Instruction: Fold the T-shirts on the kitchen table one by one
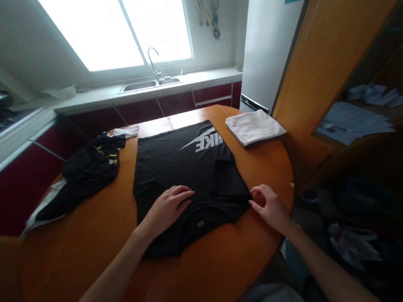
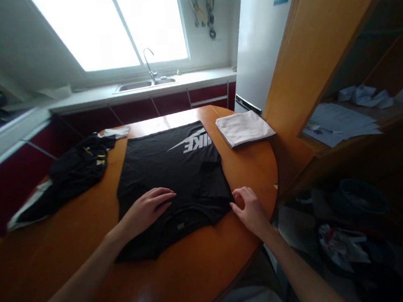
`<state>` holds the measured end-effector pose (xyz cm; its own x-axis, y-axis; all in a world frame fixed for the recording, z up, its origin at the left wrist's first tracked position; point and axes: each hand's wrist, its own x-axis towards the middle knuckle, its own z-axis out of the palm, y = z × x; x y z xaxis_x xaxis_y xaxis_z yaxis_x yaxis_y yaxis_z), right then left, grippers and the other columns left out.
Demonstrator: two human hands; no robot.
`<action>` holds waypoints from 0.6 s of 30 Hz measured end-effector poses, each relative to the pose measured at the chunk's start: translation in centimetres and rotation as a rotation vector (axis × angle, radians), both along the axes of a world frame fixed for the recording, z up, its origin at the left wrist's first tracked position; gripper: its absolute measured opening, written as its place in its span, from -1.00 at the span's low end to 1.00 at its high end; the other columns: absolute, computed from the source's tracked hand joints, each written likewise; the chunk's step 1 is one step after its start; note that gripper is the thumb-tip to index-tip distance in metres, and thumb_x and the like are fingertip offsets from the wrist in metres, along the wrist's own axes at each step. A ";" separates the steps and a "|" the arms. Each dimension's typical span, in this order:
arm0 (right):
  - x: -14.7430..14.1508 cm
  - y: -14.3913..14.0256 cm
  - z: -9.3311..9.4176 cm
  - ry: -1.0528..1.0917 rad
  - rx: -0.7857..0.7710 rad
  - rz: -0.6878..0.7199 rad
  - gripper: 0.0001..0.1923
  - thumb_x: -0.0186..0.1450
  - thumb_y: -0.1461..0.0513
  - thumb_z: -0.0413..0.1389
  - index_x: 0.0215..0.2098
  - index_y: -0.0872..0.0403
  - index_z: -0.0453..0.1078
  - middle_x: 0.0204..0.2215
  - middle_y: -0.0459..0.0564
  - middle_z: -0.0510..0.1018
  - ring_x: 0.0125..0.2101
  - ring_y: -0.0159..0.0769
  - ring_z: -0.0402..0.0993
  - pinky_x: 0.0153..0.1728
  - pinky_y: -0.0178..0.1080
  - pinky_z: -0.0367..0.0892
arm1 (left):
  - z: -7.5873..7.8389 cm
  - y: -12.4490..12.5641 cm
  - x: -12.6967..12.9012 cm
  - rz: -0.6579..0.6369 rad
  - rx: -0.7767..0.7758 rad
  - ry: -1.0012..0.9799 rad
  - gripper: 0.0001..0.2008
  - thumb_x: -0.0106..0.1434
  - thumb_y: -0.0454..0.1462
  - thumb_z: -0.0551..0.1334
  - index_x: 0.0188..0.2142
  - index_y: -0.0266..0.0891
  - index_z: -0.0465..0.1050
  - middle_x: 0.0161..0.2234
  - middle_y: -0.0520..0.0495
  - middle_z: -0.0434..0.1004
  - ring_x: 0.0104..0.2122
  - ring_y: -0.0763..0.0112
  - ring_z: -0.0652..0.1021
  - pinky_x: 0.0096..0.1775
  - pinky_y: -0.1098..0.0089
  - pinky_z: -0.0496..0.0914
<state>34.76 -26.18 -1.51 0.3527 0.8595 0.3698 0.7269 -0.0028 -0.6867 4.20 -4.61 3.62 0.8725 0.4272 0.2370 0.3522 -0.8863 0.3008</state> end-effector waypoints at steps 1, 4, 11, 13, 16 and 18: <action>-0.1 0.1 -0.1 -0.005 0.002 -0.019 -0.87 0.27 0.28 0.18 -0.20 0.00 0.36 -0.28 0.00 0.49 -0.22 -0.13 0.43 -0.17 -0.10 0.39 | 0.3 -0.3 1.4 -0.056 0.010 0.033 -0.68 0.47 -0.14 0.09 0.05 -0.05 0.55 0.02 -0.08 0.55 -0.02 0.24 0.56 0.07 0.22 0.47; -0.5 0.6 -0.2 -0.040 0.017 -0.048 -0.89 0.25 0.34 0.13 -0.29 0.00 0.32 -0.33 -0.02 0.46 -0.26 -0.15 0.40 -0.19 -0.12 0.36 | 0.6 -0.7 5.1 -0.166 0.065 0.120 -0.72 0.42 -0.27 0.15 0.05 -0.10 0.54 -0.02 -0.10 0.55 -0.05 0.25 0.55 0.03 0.25 0.46; -0.5 0.5 -0.5 -0.067 0.042 0.023 -0.85 0.27 0.38 0.09 -0.29 -0.01 0.40 -0.29 0.01 0.49 -0.19 -0.12 0.42 -0.12 -0.07 0.38 | -0.3 0.5 8.5 -0.285 0.149 0.198 -0.78 0.36 -0.35 0.18 -0.10 -0.11 0.57 -0.16 -0.05 0.54 -0.15 0.31 0.56 -0.05 0.34 0.44; -0.4 0.4 -0.6 -0.081 0.038 0.023 -0.82 0.27 0.38 0.08 -0.27 -0.02 0.42 -0.28 0.01 0.49 -0.19 -0.11 0.42 -0.11 -0.05 0.39 | -0.2 0.7 8.6 -0.298 0.162 0.203 -0.77 0.38 -0.35 0.13 -0.16 -0.12 0.58 -0.23 -0.04 0.53 -0.21 0.34 0.56 -0.10 0.35 0.43; -0.3 0.3 -0.9 -0.126 0.020 -0.010 -0.78 0.26 0.40 0.06 -0.26 -0.02 0.45 -0.29 0.02 0.48 -0.20 -0.11 0.42 -0.12 -0.04 0.39 | 0.4 0.8 8.6 -0.298 0.172 0.170 -0.74 0.40 -0.35 0.09 -0.18 -0.14 0.57 -0.25 -0.05 0.53 -0.24 0.35 0.55 -0.12 0.36 0.42; -0.4 0.2 -0.9 -0.159 0.003 -0.021 -0.76 0.25 0.40 0.05 -0.26 -0.01 0.48 -0.29 0.03 0.48 -0.21 -0.11 0.42 -0.13 -0.03 0.40 | 0.9 0.8 8.4 -0.292 0.175 0.151 -0.74 0.38 -0.35 0.10 -0.16 -0.13 0.58 -0.23 -0.05 0.54 -0.22 0.35 0.55 -0.10 0.35 0.42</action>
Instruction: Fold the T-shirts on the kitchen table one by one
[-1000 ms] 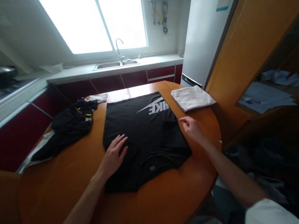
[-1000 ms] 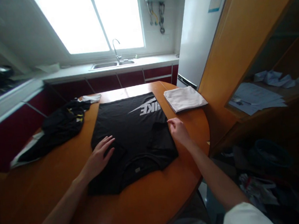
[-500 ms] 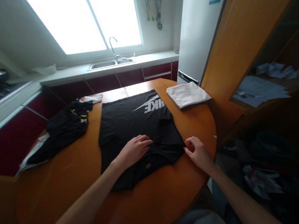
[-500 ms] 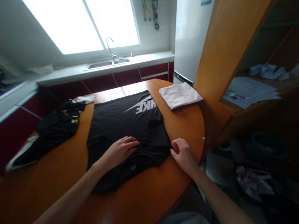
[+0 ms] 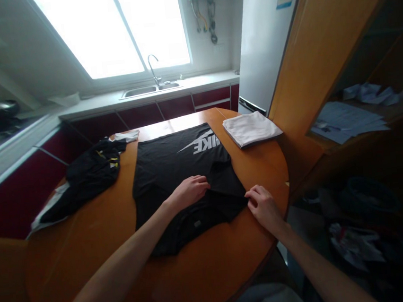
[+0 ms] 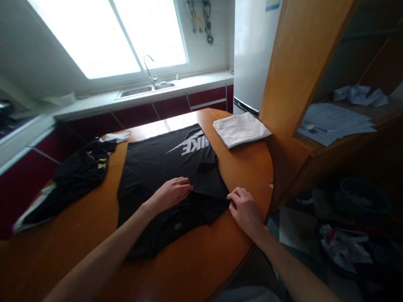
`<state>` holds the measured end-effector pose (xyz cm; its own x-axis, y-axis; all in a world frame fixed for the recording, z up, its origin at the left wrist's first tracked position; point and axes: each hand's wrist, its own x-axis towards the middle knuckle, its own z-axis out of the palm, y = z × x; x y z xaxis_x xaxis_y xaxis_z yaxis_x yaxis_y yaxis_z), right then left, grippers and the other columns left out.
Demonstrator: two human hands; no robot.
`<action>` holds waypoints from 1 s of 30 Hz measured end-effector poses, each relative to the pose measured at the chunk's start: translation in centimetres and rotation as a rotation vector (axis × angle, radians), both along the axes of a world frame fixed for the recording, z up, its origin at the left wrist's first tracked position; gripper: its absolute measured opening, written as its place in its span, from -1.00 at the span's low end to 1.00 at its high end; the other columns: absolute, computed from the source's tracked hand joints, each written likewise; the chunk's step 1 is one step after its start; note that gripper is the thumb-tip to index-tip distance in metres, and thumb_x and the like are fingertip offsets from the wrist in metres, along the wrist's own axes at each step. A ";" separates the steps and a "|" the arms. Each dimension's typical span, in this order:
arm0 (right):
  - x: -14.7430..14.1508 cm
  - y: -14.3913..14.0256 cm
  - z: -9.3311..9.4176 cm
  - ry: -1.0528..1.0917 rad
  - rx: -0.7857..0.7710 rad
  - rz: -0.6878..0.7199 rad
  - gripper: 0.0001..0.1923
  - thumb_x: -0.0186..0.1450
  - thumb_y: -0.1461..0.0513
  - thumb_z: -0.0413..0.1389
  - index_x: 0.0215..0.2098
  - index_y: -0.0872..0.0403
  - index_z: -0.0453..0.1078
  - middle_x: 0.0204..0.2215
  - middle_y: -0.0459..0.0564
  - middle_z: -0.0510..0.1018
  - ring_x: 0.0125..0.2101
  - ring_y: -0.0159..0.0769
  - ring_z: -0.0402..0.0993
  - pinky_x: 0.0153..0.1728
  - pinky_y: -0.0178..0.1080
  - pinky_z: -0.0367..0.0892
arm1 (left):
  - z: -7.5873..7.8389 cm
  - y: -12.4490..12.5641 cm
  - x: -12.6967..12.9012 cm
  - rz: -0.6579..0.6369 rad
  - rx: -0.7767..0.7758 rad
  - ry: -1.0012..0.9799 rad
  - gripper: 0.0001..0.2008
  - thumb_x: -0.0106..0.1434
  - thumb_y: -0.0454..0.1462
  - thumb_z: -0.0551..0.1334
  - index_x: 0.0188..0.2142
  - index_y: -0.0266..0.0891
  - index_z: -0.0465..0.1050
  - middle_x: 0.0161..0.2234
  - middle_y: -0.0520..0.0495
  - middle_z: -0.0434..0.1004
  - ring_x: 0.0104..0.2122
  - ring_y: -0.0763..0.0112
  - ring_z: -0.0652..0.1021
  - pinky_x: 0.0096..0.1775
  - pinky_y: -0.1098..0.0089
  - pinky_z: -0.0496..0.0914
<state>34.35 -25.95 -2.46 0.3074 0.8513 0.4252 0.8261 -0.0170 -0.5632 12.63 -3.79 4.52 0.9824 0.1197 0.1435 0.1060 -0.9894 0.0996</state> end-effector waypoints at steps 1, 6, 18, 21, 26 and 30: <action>-0.1 -0.1 0.0 -0.014 -0.009 0.003 -0.75 0.25 0.40 0.05 -0.25 -0.01 0.50 -0.28 0.03 0.48 -0.21 -0.10 0.41 -0.13 -0.03 0.40 | 0.2 0.0 -0.1 -0.002 0.000 0.005 -0.75 0.37 -0.35 0.12 -0.16 -0.11 0.58 -0.23 -0.04 0.54 -0.21 0.34 0.56 -0.09 0.35 0.41; -0.1 -0.6 0.7 -0.022 -0.041 0.058 -0.72 0.27 0.35 0.07 -0.18 -0.03 0.58 -0.26 0.06 0.50 -0.19 -0.09 0.43 -0.12 -0.01 0.42 | -0.2 0.1 0.4 0.064 -0.051 -0.037 -0.76 0.39 -0.28 0.13 -0.11 -0.09 0.59 -0.15 -0.06 0.58 -0.13 0.31 0.57 -0.02 0.29 0.43; 0.0 -1.3 0.5 -0.023 -0.065 0.135 -0.53 0.38 0.31 -0.03 0.20 -0.02 0.45 0.23 0.05 0.46 0.28 -0.09 0.28 0.28 0.14 0.20 | -6.4 -0.5 11.6 0.265 -0.126 -0.001 -0.36 0.49 -0.01 -0.02 0.43 -0.27 0.05 0.45 -0.32 -0.08 0.44 0.01 -0.01 0.35 -0.12 -0.02; -0.3 -1.8 0.0 -0.076 -0.132 0.151 -0.52 0.41 0.26 -0.01 0.28 -0.02 0.37 0.31 0.05 0.36 0.34 -0.07 0.20 0.32 0.19 0.12 | -7.1 -0.6 11.7 0.279 -0.116 0.011 -0.32 0.48 0.04 -0.04 0.44 -0.26 0.01 0.46 -0.32 -0.11 0.44 0.01 -0.01 0.36 -0.12 -0.07; -0.3 -1.7 -0.3 -0.060 -0.143 0.130 -0.54 0.46 0.19 -0.03 0.27 0.04 0.38 0.31 0.09 0.35 0.34 -0.07 0.19 0.33 0.17 0.11 | -6.3 -0.6 11.6 0.271 -0.148 0.033 -0.32 0.49 0.03 -0.05 0.45 -0.29 -0.01 0.46 -0.31 -0.13 0.44 0.05 -0.03 0.37 -0.10 -0.09; 0.7 0.8 0.5 0.016 -0.061 0.065 -0.52 0.47 0.19 -0.10 0.26 0.11 0.39 0.27 0.17 0.40 0.31 -0.09 0.26 0.31 0.11 0.18 | -4.3 -0.8 10.6 0.303 -0.171 -0.049 -0.38 0.52 -0.06 -0.09 0.45 -0.31 -0.03 0.46 -0.30 -0.14 0.45 0.12 -0.07 0.38 -0.06 -0.07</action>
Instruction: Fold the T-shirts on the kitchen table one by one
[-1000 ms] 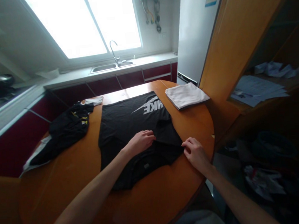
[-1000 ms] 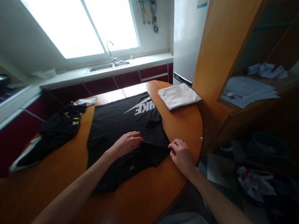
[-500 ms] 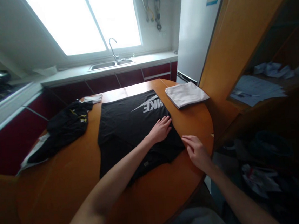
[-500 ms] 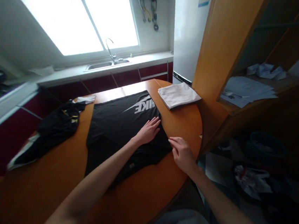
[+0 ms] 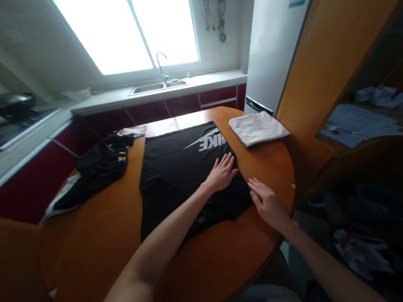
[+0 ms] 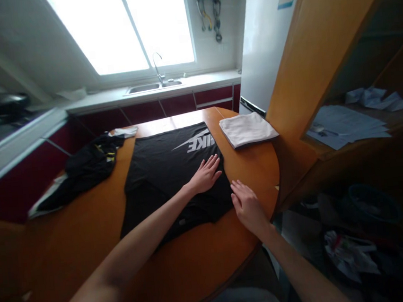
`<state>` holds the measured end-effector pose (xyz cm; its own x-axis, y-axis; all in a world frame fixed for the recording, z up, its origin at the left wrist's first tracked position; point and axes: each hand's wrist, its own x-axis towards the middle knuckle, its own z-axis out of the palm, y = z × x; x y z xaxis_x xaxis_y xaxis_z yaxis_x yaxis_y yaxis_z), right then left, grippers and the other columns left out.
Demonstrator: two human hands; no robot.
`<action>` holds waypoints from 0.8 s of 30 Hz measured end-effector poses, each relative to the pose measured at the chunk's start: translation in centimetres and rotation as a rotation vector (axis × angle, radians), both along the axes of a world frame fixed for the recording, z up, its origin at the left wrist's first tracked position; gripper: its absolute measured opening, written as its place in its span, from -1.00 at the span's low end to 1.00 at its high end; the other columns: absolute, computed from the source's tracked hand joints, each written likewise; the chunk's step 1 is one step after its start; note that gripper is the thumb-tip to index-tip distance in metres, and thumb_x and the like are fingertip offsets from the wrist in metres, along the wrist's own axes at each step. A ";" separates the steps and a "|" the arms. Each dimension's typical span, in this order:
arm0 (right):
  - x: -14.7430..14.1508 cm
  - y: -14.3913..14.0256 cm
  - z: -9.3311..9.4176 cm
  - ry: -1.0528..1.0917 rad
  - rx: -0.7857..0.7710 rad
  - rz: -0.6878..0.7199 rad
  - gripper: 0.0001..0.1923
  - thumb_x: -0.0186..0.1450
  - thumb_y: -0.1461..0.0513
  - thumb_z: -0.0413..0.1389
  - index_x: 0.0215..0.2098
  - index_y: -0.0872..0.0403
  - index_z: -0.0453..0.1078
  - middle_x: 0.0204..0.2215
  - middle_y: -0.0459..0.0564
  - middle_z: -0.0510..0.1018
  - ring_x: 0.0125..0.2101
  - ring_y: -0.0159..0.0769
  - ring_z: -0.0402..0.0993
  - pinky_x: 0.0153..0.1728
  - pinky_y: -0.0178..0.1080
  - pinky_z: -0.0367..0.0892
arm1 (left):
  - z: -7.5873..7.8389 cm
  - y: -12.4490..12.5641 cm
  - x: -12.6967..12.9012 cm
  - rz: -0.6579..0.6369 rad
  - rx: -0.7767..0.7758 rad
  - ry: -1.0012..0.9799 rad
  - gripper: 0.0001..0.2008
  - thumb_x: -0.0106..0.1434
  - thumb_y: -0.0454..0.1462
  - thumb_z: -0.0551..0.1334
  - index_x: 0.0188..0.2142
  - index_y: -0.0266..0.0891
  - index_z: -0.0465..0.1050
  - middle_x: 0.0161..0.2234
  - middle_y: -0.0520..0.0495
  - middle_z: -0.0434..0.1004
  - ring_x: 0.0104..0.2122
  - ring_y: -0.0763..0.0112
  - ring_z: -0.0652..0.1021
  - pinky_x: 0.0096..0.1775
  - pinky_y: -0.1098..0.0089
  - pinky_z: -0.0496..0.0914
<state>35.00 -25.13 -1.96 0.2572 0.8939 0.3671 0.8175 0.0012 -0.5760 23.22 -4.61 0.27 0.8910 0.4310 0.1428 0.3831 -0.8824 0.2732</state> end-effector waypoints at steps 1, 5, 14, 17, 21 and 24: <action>0.4 1.1 0.3 0.003 0.011 -0.008 -0.51 0.46 0.20 -0.11 0.26 0.13 0.38 0.26 0.18 0.40 0.31 -0.09 0.25 0.32 0.10 0.17 | 0.6 -0.2 -0.6 0.017 0.005 -0.025 -0.39 0.51 -0.09 -0.08 0.44 -0.32 -0.03 0.46 -0.30 -0.12 0.45 0.13 -0.07 0.38 -0.03 -0.07; 1.8 6.3 1.1 -0.043 -0.046 0.019 -0.47 0.43 0.26 -0.15 0.29 0.22 0.33 0.30 0.25 0.34 0.34 -0.07 0.19 0.34 0.08 0.12 | 2.7 -1.6 -4.6 0.055 0.018 -0.081 -0.43 0.48 -0.20 -0.03 0.43 -0.30 0.02 0.45 -0.25 -0.04 0.45 0.18 -0.04 0.39 0.05 -0.04; 1.6 12.6 1.3 -0.237 -0.477 0.096 -0.36 0.50 0.06 -0.18 0.45 0.17 0.03 0.47 0.18 -0.07 0.45 -0.02 -0.22 0.35 0.28 -0.17 | 2.6 -0.3 -17.8 0.351 -0.024 -0.094 -0.50 0.44 -0.24 -0.01 0.31 -0.32 0.27 0.38 -0.27 0.18 0.40 0.16 0.14 0.36 0.03 0.08; 0.5 12.5 0.8 -0.287 -0.541 0.087 -0.24 0.50 -0.06 -0.24 0.48 0.24 -0.11 0.48 0.19 -0.18 0.46 -0.06 -0.32 0.37 0.27 -0.28 | 1.2 1.8 -20.9 0.477 -0.005 -0.157 -0.50 0.43 -0.17 -0.01 0.26 -0.33 0.33 0.35 -0.27 0.24 0.39 0.11 0.17 0.36 -0.02 0.08; -0.1 12.2 0.2 -0.302 -0.555 0.024 -0.19 0.49 -0.12 -0.29 0.49 0.25 -0.14 0.48 0.20 -0.22 0.47 -0.07 -0.36 0.37 0.24 -0.35 | -0.6 3.6 -22.9 0.561 -0.017 -0.245 -0.49 0.41 -0.09 0.00 0.19 -0.28 0.41 0.31 -0.24 0.32 0.36 0.09 0.24 0.34 -0.03 0.13; -0.1 12.2 0.3 -0.282 -0.513 0.018 -0.20 0.50 -0.12 -0.32 0.48 0.25 -0.10 0.48 0.20 -0.19 0.47 -0.08 -0.33 0.37 0.24 -0.34 | -1.3 4.0 -23.4 0.560 -0.020 -0.275 -0.49 0.39 -0.06 0.02 0.16 -0.29 0.44 0.29 -0.26 0.36 0.34 0.07 0.29 0.33 -0.03 0.16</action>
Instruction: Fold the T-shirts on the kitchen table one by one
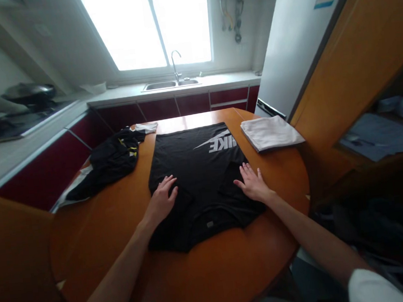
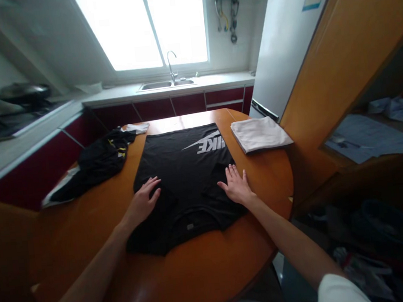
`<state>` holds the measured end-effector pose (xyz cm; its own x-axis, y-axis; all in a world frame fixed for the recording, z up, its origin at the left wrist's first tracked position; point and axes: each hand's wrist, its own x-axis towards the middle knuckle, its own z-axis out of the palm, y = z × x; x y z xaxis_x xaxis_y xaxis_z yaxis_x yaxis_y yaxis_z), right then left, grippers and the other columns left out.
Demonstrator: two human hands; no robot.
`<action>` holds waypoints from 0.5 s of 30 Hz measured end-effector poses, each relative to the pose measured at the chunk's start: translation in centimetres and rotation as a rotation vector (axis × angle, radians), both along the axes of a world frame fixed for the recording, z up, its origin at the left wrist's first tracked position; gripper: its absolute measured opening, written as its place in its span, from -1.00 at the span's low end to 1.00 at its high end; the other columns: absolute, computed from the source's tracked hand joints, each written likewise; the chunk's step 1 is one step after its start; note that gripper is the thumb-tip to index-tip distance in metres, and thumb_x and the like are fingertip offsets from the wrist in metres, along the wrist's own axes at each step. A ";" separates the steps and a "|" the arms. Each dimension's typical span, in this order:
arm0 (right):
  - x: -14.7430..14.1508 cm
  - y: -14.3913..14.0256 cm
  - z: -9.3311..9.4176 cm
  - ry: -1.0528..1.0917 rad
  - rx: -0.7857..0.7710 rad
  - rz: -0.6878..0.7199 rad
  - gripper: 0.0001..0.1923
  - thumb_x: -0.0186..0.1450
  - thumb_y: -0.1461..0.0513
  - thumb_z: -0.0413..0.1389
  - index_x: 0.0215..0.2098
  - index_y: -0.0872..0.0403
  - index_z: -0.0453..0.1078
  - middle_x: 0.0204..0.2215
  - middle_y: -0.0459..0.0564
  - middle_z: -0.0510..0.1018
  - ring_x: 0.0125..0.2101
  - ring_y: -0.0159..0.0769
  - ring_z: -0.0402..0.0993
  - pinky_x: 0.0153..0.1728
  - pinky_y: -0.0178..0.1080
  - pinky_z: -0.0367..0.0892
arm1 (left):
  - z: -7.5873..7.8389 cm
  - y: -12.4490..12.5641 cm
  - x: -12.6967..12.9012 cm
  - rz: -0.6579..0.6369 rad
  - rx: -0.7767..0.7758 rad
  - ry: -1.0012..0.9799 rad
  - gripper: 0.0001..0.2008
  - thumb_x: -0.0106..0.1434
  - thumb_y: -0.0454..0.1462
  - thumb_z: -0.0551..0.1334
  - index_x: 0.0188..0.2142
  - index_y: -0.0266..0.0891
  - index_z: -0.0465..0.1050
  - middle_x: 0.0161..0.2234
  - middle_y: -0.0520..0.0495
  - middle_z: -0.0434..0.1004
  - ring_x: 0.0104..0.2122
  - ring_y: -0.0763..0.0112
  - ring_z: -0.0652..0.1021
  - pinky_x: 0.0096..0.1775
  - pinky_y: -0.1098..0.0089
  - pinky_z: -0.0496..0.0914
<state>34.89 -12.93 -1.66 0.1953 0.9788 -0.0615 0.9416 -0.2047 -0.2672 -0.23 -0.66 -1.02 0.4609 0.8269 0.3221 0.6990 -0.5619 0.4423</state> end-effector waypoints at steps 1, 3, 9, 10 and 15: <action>0.0 0.1 0.2 0.005 0.021 -0.002 -0.21 0.50 -0.11 -0.32 0.48 0.25 -0.09 0.48 0.20 -0.17 0.46 -0.08 -0.32 0.37 0.25 -0.33 | -0.1 0.0 -0.1 -0.004 0.008 -0.009 -0.49 0.39 -0.06 0.02 0.15 -0.29 0.44 0.29 -0.26 0.36 0.33 0.07 0.30 0.33 -0.03 0.17; -0.1 0.4 0.6 0.004 0.067 -0.015 -0.24 0.51 -0.08 -0.32 0.47 0.25 -0.06 0.47 0.20 -0.14 0.46 -0.08 -0.28 0.37 0.25 -0.28 | -0.2 0.1 -0.1 -0.009 0.023 -0.022 -0.51 0.39 -0.08 0.03 0.15 -0.29 0.44 0.28 -0.25 0.37 0.33 0.08 0.31 0.33 -0.03 0.17; -1.1 2.6 1.9 -0.054 0.150 0.031 -0.31 0.52 0.03 -0.25 0.45 0.32 0.00 0.46 0.26 -0.08 0.45 -0.04 -0.22 0.38 0.16 -0.21 | -0.7 0.4 -0.3 0.011 0.010 0.030 -0.49 0.42 -0.13 -0.02 0.21 -0.33 0.40 0.32 -0.28 0.31 0.36 0.08 0.25 0.34 -0.03 0.14; -1.3 3.0 1.7 -0.065 0.151 0.041 -0.30 0.52 0.03 -0.23 0.44 0.33 0.00 0.46 0.26 -0.08 0.45 -0.04 -0.21 0.38 0.14 -0.20 | -0.8 0.4 -0.3 0.020 0.009 0.056 -0.47 0.43 -0.12 -0.02 0.24 -0.34 0.37 0.34 -0.29 0.26 0.37 0.06 0.21 0.34 -0.06 0.12; -1.7 4.3 0.0 -0.104 0.126 0.033 -0.24 0.50 -0.05 -0.20 0.44 0.33 0.00 0.45 0.29 -0.06 0.44 0.00 -0.17 0.38 0.12 -0.20 | -1.4 -0.2 -0.3 0.082 0.016 0.273 -0.35 0.45 0.01 -0.02 0.37 -0.31 0.20 0.42 -0.31 0.06 0.42 -0.07 0.05 0.32 -0.17 0.05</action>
<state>33.19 -8.64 -1.66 0.1620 0.9835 0.0807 0.9712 -0.1445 -0.1893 -0.51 -0.90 -2.41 0.4641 0.8610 0.2083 0.8346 -0.5038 0.2229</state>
